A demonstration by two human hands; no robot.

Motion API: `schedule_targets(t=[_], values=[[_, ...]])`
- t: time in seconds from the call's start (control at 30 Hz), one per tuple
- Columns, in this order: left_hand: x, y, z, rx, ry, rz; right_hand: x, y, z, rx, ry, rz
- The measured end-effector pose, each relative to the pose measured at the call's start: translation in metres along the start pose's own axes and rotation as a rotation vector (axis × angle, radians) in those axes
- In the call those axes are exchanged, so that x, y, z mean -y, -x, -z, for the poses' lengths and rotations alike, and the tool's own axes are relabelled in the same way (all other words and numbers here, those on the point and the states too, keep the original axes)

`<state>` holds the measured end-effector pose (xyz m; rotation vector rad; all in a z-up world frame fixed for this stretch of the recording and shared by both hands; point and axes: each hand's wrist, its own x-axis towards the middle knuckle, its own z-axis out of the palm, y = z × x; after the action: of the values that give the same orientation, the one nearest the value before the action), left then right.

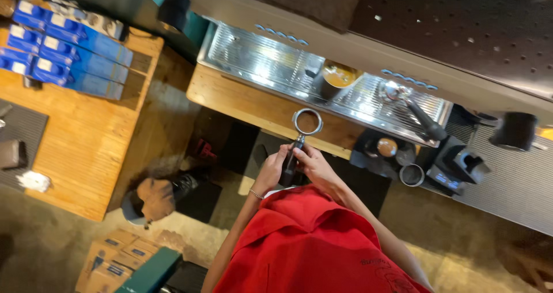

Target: The person prepares espresso by grinding coffee beans into a portafilter, tamping the grounds, and locking the portafilter into the espresso machine. They also clean the portafilter and use a spoon to level the coffee grounds before tamping.

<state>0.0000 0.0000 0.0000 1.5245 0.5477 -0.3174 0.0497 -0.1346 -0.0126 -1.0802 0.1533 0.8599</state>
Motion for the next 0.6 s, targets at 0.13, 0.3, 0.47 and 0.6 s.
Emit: schedule_targets(t=[0.13, 0.3, 0.47, 0.6], values=[[0.023, -0.026, 0.056, 0.027, 0.022, -0.009, 0.022, -0.021, -0.064, -0.029, -0.085, 0.049], [0.006, -0.047, 0.113, -0.003, 0.148, 0.026, 0.027, -0.056, -0.103, -0.061, -0.095, 0.176], [-0.009, -0.064, 0.155, 0.052, 0.071, -0.038, 0.036, -0.091, -0.126, -0.097, -0.138, 0.23], [-0.013, -0.074, 0.173, 0.112, 0.088, -0.058, 0.06, -0.107, -0.154, -0.121, -0.148, 0.297]])
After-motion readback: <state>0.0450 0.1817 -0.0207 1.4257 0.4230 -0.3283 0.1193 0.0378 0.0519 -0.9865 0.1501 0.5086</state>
